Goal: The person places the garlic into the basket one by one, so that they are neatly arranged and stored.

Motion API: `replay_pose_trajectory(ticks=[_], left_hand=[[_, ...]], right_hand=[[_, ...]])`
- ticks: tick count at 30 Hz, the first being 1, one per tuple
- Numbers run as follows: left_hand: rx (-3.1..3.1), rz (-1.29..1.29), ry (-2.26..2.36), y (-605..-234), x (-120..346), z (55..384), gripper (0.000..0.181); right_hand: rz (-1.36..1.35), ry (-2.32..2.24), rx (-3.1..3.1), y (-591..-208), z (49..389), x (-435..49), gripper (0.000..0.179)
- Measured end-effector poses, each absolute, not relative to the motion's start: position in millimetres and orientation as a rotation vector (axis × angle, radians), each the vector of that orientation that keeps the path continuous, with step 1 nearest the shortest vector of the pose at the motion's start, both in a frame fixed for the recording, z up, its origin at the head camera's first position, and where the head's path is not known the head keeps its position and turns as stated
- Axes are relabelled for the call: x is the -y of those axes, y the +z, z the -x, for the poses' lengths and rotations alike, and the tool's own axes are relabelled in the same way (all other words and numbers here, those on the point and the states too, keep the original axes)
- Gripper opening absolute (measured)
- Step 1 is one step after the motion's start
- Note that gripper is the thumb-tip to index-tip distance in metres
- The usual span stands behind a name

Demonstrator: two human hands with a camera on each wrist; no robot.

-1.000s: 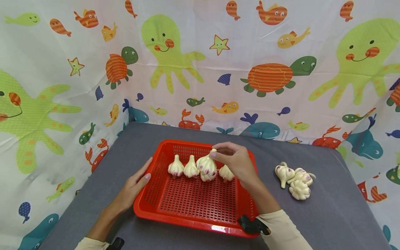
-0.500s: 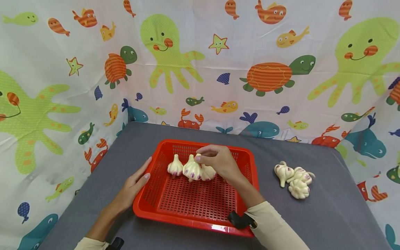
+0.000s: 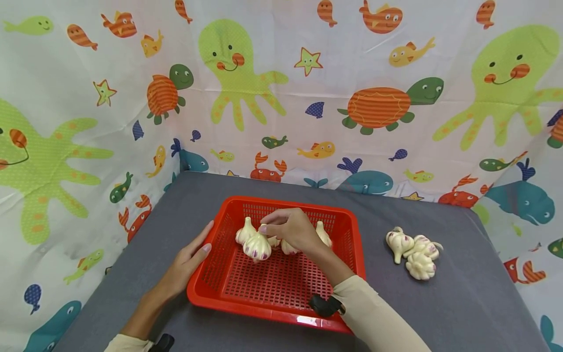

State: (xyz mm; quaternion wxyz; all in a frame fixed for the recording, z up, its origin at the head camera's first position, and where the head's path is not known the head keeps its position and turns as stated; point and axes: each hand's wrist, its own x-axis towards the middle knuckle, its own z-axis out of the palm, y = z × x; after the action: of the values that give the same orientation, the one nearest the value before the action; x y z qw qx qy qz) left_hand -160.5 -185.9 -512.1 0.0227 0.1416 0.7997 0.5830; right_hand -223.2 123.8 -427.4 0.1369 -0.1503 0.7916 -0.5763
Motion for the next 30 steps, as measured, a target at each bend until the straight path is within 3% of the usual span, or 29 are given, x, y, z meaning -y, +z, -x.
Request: replay_pose_trajectory(ticks=[30], left_hand=[[-2.443, -0.486, 1.86, -511.8, 187.6, 161.0, 0.06]], right_hand=[[0.523, -1.495, -2.237, -443.4, 230.8, -82.3, 0.02]])
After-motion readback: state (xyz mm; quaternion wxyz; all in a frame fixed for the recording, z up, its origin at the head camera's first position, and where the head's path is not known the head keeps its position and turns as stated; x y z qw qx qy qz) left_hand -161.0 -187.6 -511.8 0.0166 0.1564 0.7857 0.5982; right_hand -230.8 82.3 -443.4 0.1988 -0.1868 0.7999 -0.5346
